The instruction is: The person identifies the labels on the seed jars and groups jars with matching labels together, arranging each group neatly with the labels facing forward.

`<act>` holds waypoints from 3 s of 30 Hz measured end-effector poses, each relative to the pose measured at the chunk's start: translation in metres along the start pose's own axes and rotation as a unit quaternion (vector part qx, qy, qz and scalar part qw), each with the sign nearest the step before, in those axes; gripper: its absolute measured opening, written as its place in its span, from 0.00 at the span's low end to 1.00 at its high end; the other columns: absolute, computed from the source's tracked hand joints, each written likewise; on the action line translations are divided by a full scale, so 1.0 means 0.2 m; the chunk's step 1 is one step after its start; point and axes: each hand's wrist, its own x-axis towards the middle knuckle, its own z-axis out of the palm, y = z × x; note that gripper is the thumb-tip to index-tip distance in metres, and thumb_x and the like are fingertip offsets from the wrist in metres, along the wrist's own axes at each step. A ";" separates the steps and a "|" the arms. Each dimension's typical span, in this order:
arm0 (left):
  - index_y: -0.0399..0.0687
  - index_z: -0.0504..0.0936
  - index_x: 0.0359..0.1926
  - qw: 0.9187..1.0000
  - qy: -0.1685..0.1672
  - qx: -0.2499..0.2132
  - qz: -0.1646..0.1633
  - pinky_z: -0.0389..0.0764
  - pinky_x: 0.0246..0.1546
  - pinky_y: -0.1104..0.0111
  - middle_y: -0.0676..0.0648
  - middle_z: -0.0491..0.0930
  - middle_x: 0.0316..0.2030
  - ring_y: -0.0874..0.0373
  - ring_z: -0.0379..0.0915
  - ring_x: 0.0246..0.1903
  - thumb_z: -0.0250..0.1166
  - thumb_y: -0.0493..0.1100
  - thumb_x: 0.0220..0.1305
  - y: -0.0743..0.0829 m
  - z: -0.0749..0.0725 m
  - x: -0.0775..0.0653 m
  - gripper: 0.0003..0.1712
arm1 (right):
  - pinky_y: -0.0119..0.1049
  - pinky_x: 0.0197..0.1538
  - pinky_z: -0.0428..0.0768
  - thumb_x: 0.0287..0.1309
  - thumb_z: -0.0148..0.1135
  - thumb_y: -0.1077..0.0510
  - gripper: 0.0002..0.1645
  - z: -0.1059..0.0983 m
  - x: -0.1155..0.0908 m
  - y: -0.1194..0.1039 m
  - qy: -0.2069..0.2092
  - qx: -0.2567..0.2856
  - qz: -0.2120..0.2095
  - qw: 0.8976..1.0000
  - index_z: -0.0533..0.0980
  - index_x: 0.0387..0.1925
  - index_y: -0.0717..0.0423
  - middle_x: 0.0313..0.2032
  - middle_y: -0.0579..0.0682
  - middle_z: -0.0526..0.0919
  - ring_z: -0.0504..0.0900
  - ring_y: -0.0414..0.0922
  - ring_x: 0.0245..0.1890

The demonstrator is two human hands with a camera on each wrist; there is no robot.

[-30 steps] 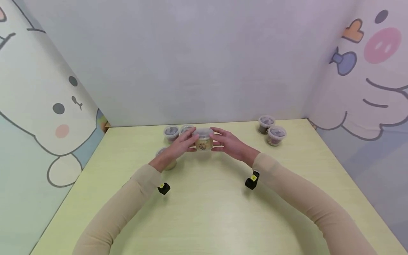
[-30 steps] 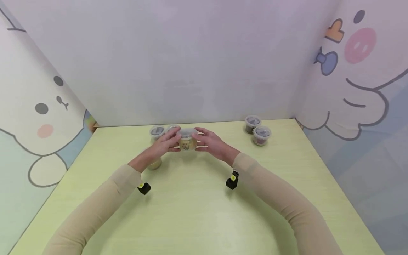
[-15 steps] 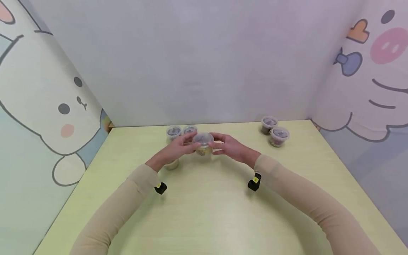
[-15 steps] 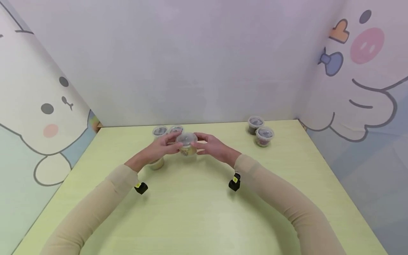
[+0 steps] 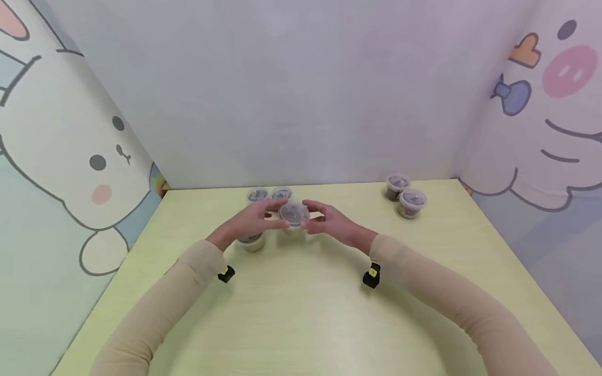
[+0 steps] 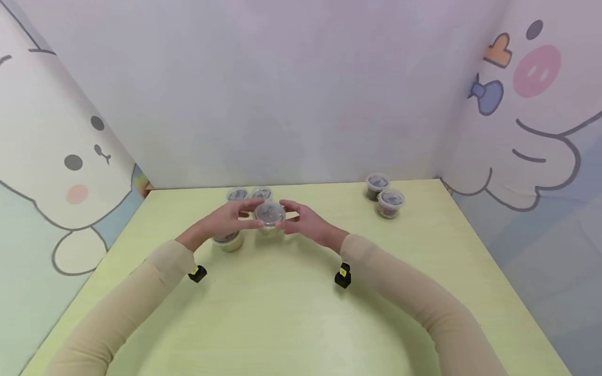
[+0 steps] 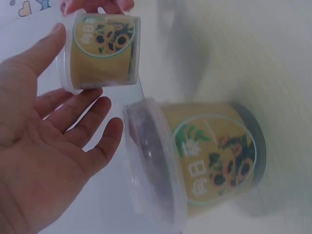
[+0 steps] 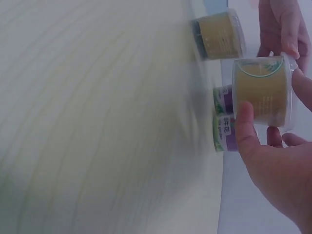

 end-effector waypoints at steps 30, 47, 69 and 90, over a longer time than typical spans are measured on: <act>0.44 0.74 0.69 0.992 -0.033 0.109 0.047 0.77 0.47 0.61 0.51 0.80 0.54 0.57 0.75 0.43 0.74 0.54 0.62 -0.16 -0.03 -0.08 0.38 | 0.44 0.46 0.84 0.67 0.67 0.56 0.47 0.18 0.09 0.04 -0.020 -0.078 0.017 0.997 0.53 0.79 0.53 0.59 0.59 0.68 0.83 0.56 0.42; 0.49 0.72 0.68 0.994 -0.011 0.106 0.026 0.79 0.43 0.62 0.50 0.80 0.50 0.55 0.75 0.45 0.72 0.58 0.63 -0.21 -0.02 -0.09 0.38 | 0.51 0.56 0.79 0.72 0.61 0.51 0.44 0.20 0.10 0.04 -0.027 -0.057 0.004 0.998 0.51 0.80 0.52 0.68 0.55 0.69 0.77 0.49 0.58; 0.49 0.72 0.69 0.993 0.009 0.112 0.024 0.78 0.39 0.62 0.48 0.81 0.48 0.56 0.75 0.41 0.71 0.59 0.63 -0.21 0.01 -0.11 0.39 | 0.43 0.58 0.79 0.73 0.60 0.51 0.42 0.22 0.11 -0.01 -0.013 -0.200 -0.005 0.980 0.54 0.79 0.55 0.72 0.59 0.64 0.78 0.55 0.60; 0.43 0.71 0.70 0.970 -0.008 0.230 0.073 0.80 0.46 0.57 0.46 0.80 0.56 0.54 0.77 0.44 0.68 0.63 0.64 -0.13 -0.03 -0.07 0.42 | 0.47 0.61 0.77 0.72 0.61 0.55 0.45 0.25 0.10 -0.07 0.010 -0.136 0.034 0.990 0.49 0.80 0.53 0.74 0.62 0.61 0.73 0.60 0.65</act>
